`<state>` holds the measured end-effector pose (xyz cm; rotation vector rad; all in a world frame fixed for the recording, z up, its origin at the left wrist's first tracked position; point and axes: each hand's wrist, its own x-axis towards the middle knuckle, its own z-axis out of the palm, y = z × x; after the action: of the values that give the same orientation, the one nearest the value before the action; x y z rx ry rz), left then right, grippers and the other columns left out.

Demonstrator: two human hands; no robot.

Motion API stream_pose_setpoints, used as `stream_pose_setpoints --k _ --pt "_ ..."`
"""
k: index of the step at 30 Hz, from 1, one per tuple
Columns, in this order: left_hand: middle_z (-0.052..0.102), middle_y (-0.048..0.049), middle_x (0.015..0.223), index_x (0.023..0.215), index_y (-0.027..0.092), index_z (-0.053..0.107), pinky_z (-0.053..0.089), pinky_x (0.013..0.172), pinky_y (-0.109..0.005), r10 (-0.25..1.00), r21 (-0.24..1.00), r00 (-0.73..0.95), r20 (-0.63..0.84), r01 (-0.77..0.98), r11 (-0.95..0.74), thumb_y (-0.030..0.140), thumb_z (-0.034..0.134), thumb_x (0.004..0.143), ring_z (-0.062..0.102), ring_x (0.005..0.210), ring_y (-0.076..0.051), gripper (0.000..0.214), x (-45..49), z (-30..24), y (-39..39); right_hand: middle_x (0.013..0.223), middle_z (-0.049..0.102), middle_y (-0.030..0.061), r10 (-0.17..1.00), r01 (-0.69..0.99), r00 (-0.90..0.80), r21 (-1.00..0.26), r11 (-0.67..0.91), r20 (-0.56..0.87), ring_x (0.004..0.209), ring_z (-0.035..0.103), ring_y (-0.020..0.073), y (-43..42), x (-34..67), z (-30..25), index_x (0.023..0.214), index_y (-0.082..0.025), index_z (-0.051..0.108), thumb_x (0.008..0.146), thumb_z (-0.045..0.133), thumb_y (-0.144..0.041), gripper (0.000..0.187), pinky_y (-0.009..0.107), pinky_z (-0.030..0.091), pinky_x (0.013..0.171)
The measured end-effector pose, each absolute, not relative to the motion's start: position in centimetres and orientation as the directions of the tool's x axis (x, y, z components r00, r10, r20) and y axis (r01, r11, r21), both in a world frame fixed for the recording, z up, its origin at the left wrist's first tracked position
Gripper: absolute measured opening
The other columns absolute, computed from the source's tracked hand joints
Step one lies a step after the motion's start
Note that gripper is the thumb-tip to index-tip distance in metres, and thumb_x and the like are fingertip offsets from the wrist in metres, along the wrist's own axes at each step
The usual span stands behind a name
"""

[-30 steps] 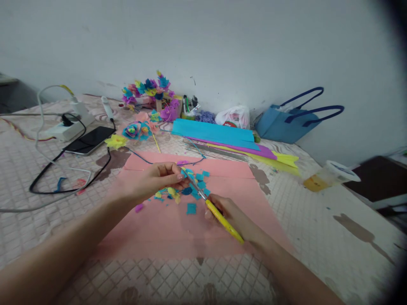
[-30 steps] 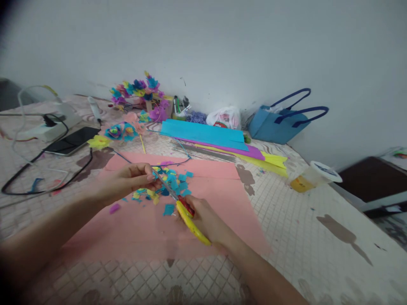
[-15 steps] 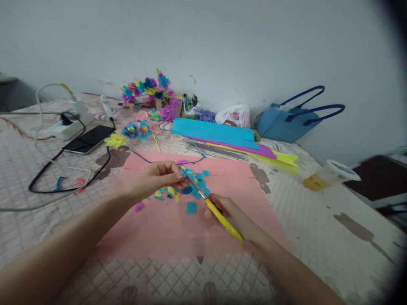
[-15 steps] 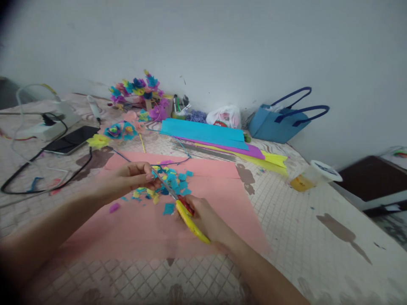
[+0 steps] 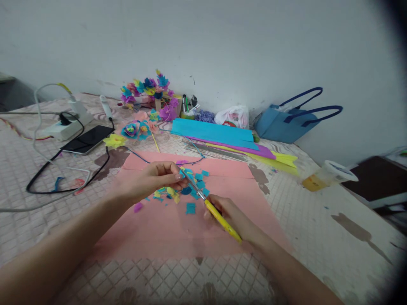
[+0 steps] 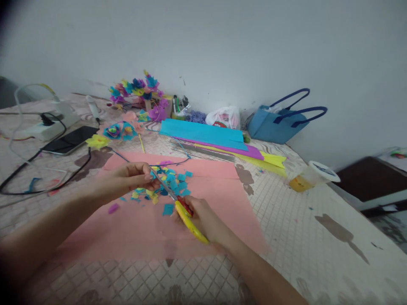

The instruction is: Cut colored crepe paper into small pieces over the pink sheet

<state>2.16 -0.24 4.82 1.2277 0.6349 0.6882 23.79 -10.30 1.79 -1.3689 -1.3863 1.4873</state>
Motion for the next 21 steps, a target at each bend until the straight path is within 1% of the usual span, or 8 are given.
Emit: stream_pose_setpoints --k 4,8,10,12,13,15,18,21 --pt "0.075 -0.0038 0.073 0.065 0.015 0.062 0.053 0.069 -0.024 0.765 0.975 0.641 -0.063 -0.125 0.185 0.031 0.082 0.067 0.070 0.071 -0.014 0.026 2.1 4.9 -0.2 0.065 0.056 -0.0004 0.944 0.118 -0.201 -0.963 -0.242 -0.262 0.052 0.042 0.0106 -10.3 23.6 2.0 0.068 -0.020 0.050 0.077 0.056 -0.039 0.022 0.023 0.029 0.048" --pt "0.075 -0.0047 0.076 0.067 0.014 0.062 0.054 0.072 -0.025 0.751 0.978 0.655 -0.079 -0.097 0.187 0.032 0.080 0.070 0.070 0.075 -0.015 0.026 2.1 4.4 -0.3 0.056 0.044 -0.0049 0.949 0.142 -0.166 -0.959 -0.247 -0.269 0.042 0.031 0.0068 -10.4 23.4 2.4 0.070 -0.020 0.047 0.075 0.060 -0.046 0.030 0.020 0.024 0.039" --pt "0.075 -0.0039 0.076 0.069 0.015 0.061 0.054 0.071 -0.025 0.733 0.979 0.673 -0.095 -0.071 0.192 0.032 0.078 0.073 0.070 0.075 -0.015 0.024 2.4 3.9 -0.5 0.054 0.039 -0.0071 0.961 0.156 -0.157 -0.967 -0.204 -0.228 0.041 0.031 0.0060 -10.3 23.4 2.4 0.071 -0.020 0.045 0.073 0.064 -0.052 0.037 0.019 0.025 0.037" --pt "0.075 -0.0034 0.077 0.072 0.015 0.061 0.054 0.068 -0.025 0.696 0.981 0.710 -0.107 -0.040 0.192 0.033 0.075 0.076 0.070 0.073 -0.014 0.023 2.7 3.3 -0.9 0.055 0.043 -0.0069 0.970 0.122 -0.154 -0.978 -0.171 -0.188 0.041 0.037 0.0060 -10.1 23.4 1.9 0.072 -0.020 0.045 0.072 0.066 -0.057 0.042 0.018 0.029 0.037" --pt "0.075 -0.0033 0.077 0.073 0.015 0.061 0.054 0.067 -0.025 0.668 0.981 0.735 -0.115 -0.023 0.193 0.033 0.074 0.076 0.070 0.072 -0.014 0.023 2.9 3.1 -1.1 0.058 0.046 -0.0061 0.975 0.095 -0.144 -0.983 -0.157 -0.169 0.041 0.039 0.0061 -9.9 23.4 1.6 0.076 -0.019 0.048 0.072 0.067 -0.056 0.041 0.018 0.031 0.038" --pt "0.074 -0.0029 0.077 0.073 0.015 0.062 0.054 0.066 -0.025 0.619 0.980 0.774 -0.136 0.015 0.197 0.034 0.073 0.077 0.069 0.069 -0.014 0.022 3.4 2.7 -1.6 0.056 0.047 -0.0073 0.982 0.028 -0.137 -0.992 -0.126 -0.129 0.041 0.044 0.0068 -9.6 23.3 0.6 0.080 -0.020 0.051 0.071 0.072 -0.048 0.036 0.019 0.036 0.039" --pt "0.073 -0.0023 0.074 0.072 0.015 0.063 0.053 0.064 -0.025 0.583 0.978 0.795 -0.168 0.061 0.198 0.032 0.073 0.077 0.067 0.066 -0.013 0.021 3.8 2.4 -2.1 0.062 0.054 -0.0067 0.988 -0.115 -0.120 -0.987 -0.114 -0.100 0.041 0.045 0.0060 -9.1 23.1 -0.8 0.083 -0.021 0.052 0.070 0.075 -0.038 0.032 0.019 0.039 0.039" --pt "0.073 -0.0028 0.074 0.072 0.015 0.062 0.053 0.063 -0.026 0.567 0.976 0.803 -0.181 0.076 0.203 0.033 0.072 0.078 0.067 0.066 -0.014 0.021 3.9 2.3 -2.3 0.071 0.060 -0.0045 0.989 -0.196 -0.108 -0.973 -0.119 -0.099 0.042 0.047 0.0054 -9.0 23.0 -1.2 0.083 -0.021 0.052 0.067 0.077 -0.031 0.031 0.019 0.040 0.039"
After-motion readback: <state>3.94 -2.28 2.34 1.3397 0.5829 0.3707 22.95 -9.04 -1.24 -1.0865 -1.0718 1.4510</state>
